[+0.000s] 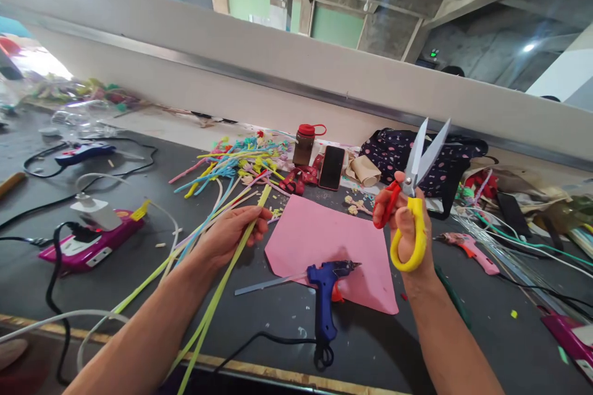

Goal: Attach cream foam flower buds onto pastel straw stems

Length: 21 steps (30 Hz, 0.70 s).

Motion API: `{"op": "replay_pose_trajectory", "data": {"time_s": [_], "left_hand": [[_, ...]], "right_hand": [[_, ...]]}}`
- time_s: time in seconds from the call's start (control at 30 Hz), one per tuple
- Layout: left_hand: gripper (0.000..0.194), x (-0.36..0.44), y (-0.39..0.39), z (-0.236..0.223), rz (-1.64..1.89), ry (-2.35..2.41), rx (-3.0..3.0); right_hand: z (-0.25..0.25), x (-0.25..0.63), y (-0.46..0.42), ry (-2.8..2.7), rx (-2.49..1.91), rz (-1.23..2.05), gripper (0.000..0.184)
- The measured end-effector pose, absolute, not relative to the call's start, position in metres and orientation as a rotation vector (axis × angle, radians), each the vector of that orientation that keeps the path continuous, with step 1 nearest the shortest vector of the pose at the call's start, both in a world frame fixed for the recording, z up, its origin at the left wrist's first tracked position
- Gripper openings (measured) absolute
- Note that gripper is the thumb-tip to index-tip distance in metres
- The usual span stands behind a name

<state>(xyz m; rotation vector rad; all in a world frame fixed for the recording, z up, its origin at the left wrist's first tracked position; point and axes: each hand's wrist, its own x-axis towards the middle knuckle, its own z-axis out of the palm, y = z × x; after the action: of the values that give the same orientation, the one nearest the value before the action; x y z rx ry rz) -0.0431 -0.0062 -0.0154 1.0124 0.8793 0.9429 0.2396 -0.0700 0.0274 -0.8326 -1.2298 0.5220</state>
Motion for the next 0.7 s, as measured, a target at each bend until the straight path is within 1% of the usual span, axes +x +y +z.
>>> {"op": "replay_pose_trajectory", "data": {"time_s": [0.13, 0.23, 0.47, 0.57, 0.7], "left_hand": [[0.023, -0.042, -0.007, -0.014, 0.935, 0.887, 1.021], [0.023, -0.041, -0.007, -0.014, 0.935, 0.887, 1.032], [0.023, -0.041, -0.007, -0.016, 0.928, 0.862, 1.035], [0.024, -0.042, -0.007, -0.017, 0.918, 0.867, 1.049], [0.023, -0.041, -0.009, -0.017, 0.905, 0.871, 1.043]], "right_hand": [[0.010, 0.239, -0.071, -1.280, -1.007, 0.565, 0.056], [0.006, 0.238, -0.076, -1.333, -1.129, 0.616, 0.055], [0.009, 0.241, -0.078, -1.296, -1.103, 0.573, 0.057], [0.006, 0.231, -0.079, -1.311, -1.164, 0.669, 0.053], [0.001, 0.209, -0.081, -1.429, -1.313, 0.937, 0.049]]}}
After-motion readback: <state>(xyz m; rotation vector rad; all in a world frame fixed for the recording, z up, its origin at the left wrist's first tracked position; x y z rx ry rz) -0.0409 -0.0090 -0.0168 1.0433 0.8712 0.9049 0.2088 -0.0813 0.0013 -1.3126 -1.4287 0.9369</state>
